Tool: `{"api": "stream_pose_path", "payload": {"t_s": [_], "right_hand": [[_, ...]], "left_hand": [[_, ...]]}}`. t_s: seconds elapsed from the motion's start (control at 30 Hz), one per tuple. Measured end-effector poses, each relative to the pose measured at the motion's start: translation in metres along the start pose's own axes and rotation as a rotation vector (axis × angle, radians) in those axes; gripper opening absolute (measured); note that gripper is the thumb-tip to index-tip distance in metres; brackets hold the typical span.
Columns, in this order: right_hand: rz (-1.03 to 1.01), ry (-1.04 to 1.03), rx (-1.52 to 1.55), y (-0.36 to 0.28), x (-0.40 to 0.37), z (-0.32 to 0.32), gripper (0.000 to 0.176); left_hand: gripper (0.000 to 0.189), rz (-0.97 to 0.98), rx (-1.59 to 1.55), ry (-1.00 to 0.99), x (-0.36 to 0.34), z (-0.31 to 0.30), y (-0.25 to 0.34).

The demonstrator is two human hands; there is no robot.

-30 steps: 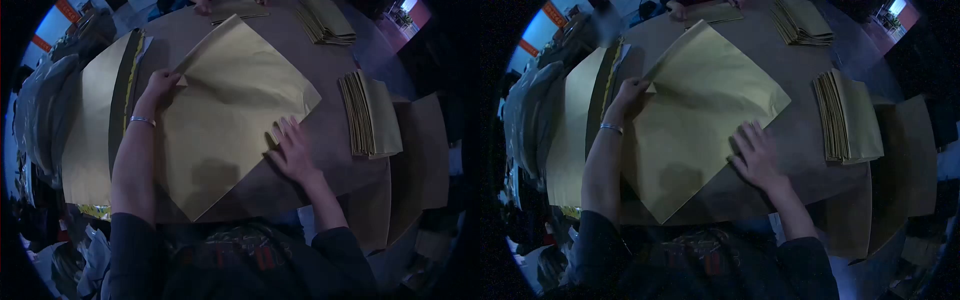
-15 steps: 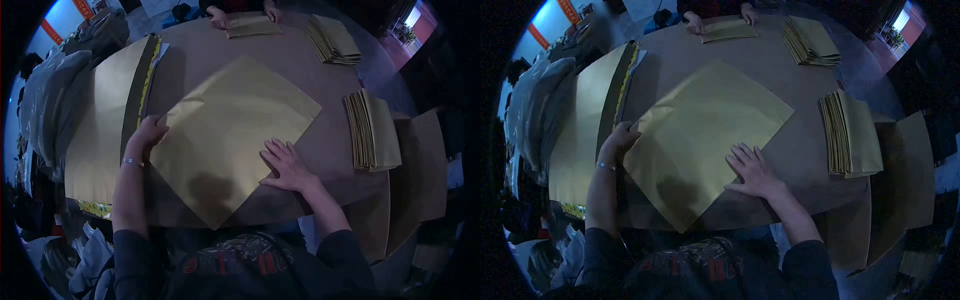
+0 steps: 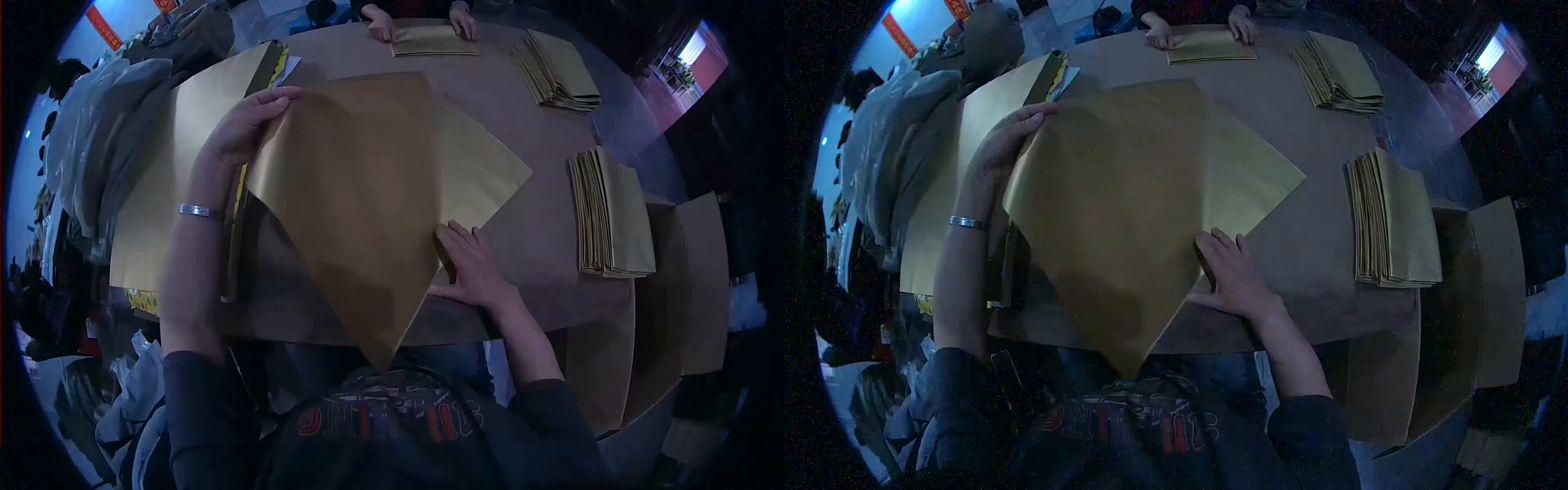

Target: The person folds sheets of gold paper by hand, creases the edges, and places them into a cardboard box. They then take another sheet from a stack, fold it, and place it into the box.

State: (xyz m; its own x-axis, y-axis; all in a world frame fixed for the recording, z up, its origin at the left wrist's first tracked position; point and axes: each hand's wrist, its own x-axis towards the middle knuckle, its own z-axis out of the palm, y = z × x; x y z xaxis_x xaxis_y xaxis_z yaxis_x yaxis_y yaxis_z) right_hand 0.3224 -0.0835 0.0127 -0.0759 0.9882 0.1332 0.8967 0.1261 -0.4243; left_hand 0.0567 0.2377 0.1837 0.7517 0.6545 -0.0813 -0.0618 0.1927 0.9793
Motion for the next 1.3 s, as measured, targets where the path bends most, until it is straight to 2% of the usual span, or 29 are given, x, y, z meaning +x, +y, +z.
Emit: {"api": "stream_pose_path", "payload": {"t_s": [0.13,0.17,0.2,0.23,0.27,0.3,0.33,0.37,0.4,0.43,0.47,0.53,0.57,0.63,0.67,0.7,0.73,0.77,0.8,0.83,0.9,0.93,1.0,1.07,1.1,1.13,1.2,1.23,1.3], "right_hand": [[0.009,0.108,-0.053,-0.005,0.002,0.004,0.094],[0.053,0.142,-0.03,-0.011,0.002,0.003,0.076],[0.052,0.15,-0.033,-0.005,0.0,0.007,0.076],[-0.021,0.185,0.02,0.008,-0.001,0.016,0.066],[-0.093,0.215,0.076,0.02,-0.004,0.024,0.056],[-0.065,0.246,0.069,0.029,-0.008,0.03,0.039],[-0.062,0.252,0.067,0.022,-0.013,0.016,0.039],[0.099,0.224,0.117,0.014,-0.021,0.0,0.038],[0.259,0.196,0.167,0.009,-0.027,-0.012,0.037],[0.252,0.263,0.329,0.014,-0.032,-0.016,0.031],[0.258,0.265,0.331,0.018,-0.04,-0.022,0.031],[0.088,0.188,0.33,0.025,-0.058,-0.033,0.029],[0.238,0.085,0.41,0.029,-0.067,-0.031,0.028],[0.21,0.077,0.328,0.044,-0.078,-0.02,0.025],[0.176,0.066,0.247,0.046,-0.081,-0.016,0.023],[0.454,0.157,0.667,0.011,-0.075,-0.043,0.025],[0.456,0.153,0.666,0.02,-0.076,-0.036,0.025],[0.351,0.099,0.639,0.04,-0.078,-0.022,0.031],[0.244,0.046,0.611,0.053,-0.079,-0.012,0.038],[0.265,0.057,0.683,0.055,-0.079,-0.009,0.039],[0.264,0.064,0.902,0.062,-0.081,-0.005,0.039],[0.264,0.059,0.898,0.062,-0.082,-0.008,0.039],[0.24,0.007,0.623,0.058,-0.078,-0.015,0.04],[0.247,-0.008,0.563,0.047,-0.075,-0.022,0.034],[0.242,-0.001,0.542,0.044,-0.075,-0.022,0.031],[0.242,-0.039,0.558,0.05,-0.073,-0.026,0.024],[0.255,-0.061,0.539,0.041,-0.071,-0.039,0.022],[0.275,-0.065,0.525,0.036,-0.07,-0.042,0.021],[0.286,-0.064,0.519,0.038,-0.07,-0.039,0.018]], "left_hand": [[0.028,-0.003,-0.133,0.017,0.004,0.006,-0.003],[0.028,0.003,-0.13,0.014,0.003,0.008,-0.004],[0.028,0.057,-0.088,0.087,0.004,0.011,-0.005],[0.028,0.113,-0.045,0.16,0.003,0.014,-0.004],[0.031,0.069,-0.085,0.196,-0.002,0.015,-0.002],[0.031,0.072,-0.082,0.191,-0.011,0.009,-0.002],[0.034,0.092,-0.133,0.056,-0.023,0.001,-0.003],[0.037,0.107,-0.185,-0.079,-0.037,-0.004,-0.008],[0.042,0.126,-0.145,-0.025,-0.055,0.0,-0.012],[0.047,0.144,-0.104,0.03,-0.077,0.005,-0.018],[0.052,0.107,-0.145,0.033,-0.099,0.004,-0.029],[0.061,0.079,-0.239,-0.019,-0.147,0.003,-0.057],[0.064,0.094,-0.294,-0.074,-0.169,0.006,-0.071],[0.068,0.12,-0.262,-0.049,-0.206,0.017,-0.089],[0.068,0.024,-0.057,0.073,-0.215,0.023,-0.095],[0.069,-0.074,0.149,0.193,-0.218,0.032,-0.099],[0.069,-0.127,0.2,0.29,-0.21,0.053,-0.097],[0.069,-0.128,0.197,0.293,-0.209,0.048,-0.105],[0.068,-0.155,0.384,0.314,-0.206,0.038,-0.122],[0.068,-0.182,0.572,0.331,-0.203,0.027,-0.137],[0.073,-0.098,0.598,0.261,-0.191,0.019,-0.15],[0.075,0.001,0.483,0.308,-0.178,0.025,-0.152],[0.076,0.119,0.244,0.362,-0.156,0.012,-0.165],[0.079,0.17,0.355,0.273,-0.141,0.011,-0.163],[0.062,0.185,0.374,0.249,-0.134,0.005,-0.164],[0.062,0.181,0.371,0.262,-0.127,-0.003,-0.166],[0.025,0.243,0.448,-0.154,-0.122,-0.019,-0.174],[0.012,0.148,0.525,0.054,-0.129,0.026,-0.142],[0.008,0.1,0.569,0.043,-0.138,0.011,-0.158]]}}
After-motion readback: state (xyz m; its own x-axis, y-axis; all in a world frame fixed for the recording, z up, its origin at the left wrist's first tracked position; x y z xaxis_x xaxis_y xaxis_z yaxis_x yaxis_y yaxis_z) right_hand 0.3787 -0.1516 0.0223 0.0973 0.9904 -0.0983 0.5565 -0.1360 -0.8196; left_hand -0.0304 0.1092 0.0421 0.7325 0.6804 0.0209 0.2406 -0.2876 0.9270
